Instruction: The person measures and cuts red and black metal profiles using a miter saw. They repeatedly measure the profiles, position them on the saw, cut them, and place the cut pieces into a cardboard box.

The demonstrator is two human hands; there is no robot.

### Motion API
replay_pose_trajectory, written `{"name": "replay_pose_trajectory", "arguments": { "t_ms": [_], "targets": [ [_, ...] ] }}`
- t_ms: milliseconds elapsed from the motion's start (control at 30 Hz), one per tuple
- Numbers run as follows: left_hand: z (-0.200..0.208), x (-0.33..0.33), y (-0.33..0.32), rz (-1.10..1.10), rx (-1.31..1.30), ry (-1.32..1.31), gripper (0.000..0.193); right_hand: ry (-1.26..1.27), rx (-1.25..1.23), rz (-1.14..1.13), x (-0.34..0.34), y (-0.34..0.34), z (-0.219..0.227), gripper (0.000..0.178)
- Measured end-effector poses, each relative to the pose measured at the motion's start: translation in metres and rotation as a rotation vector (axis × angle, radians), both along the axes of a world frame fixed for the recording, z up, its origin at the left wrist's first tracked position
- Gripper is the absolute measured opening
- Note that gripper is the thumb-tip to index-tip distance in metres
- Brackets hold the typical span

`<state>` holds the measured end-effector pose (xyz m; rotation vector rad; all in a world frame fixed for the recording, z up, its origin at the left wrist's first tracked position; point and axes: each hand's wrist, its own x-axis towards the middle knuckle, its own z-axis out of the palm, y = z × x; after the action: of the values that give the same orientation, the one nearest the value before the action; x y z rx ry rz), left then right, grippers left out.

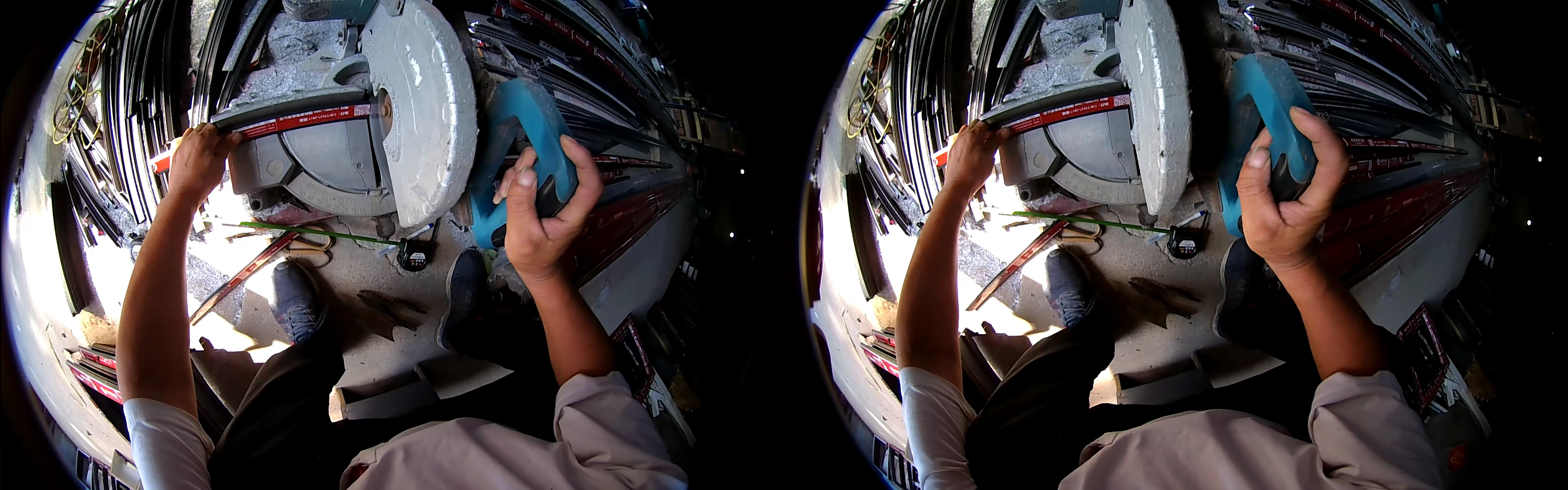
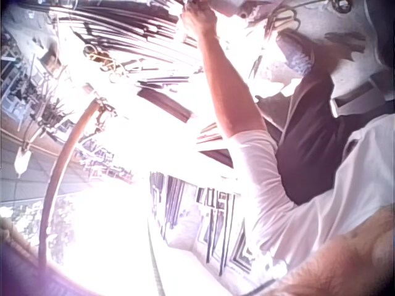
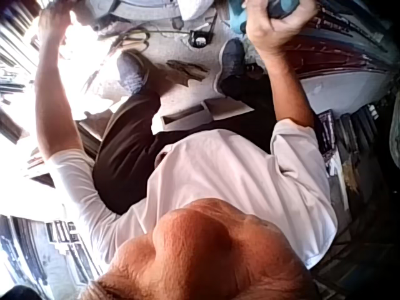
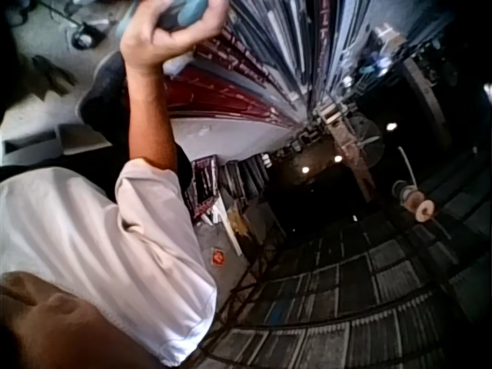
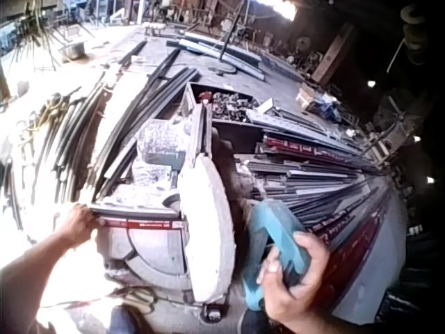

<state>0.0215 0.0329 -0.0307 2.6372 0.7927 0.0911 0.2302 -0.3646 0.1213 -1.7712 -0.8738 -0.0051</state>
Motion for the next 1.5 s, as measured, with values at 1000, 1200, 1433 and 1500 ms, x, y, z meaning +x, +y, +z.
{"name": "replay_pose_trajectory", "arguments": {
  "t_ms": [1000,1200,1433,1500],
  "targets": [
    [0.002,0.002,0.000,-0.007,0.004,0.038,0.042,-0.046,0.019,0.019,-0.003,-0.002,-0.010,0.056],
    [0.000,0.002,0.001,-0.013,0.019,0.035,0.042,-0.050,0.028,0.035,0.000,-0.002,-0.010,0.055],
    [0.002,0.002,0.000,0.001,0.002,0.044,0.043,-0.055,0.024,0.023,-0.001,-0.003,-0.011,0.054],
    [-0.001,0.000,0.002,0.000,-0.001,0.044,0.043,-0.059,0.036,0.035,-0.002,-0.003,-0.013,0.054]
  ]
}}
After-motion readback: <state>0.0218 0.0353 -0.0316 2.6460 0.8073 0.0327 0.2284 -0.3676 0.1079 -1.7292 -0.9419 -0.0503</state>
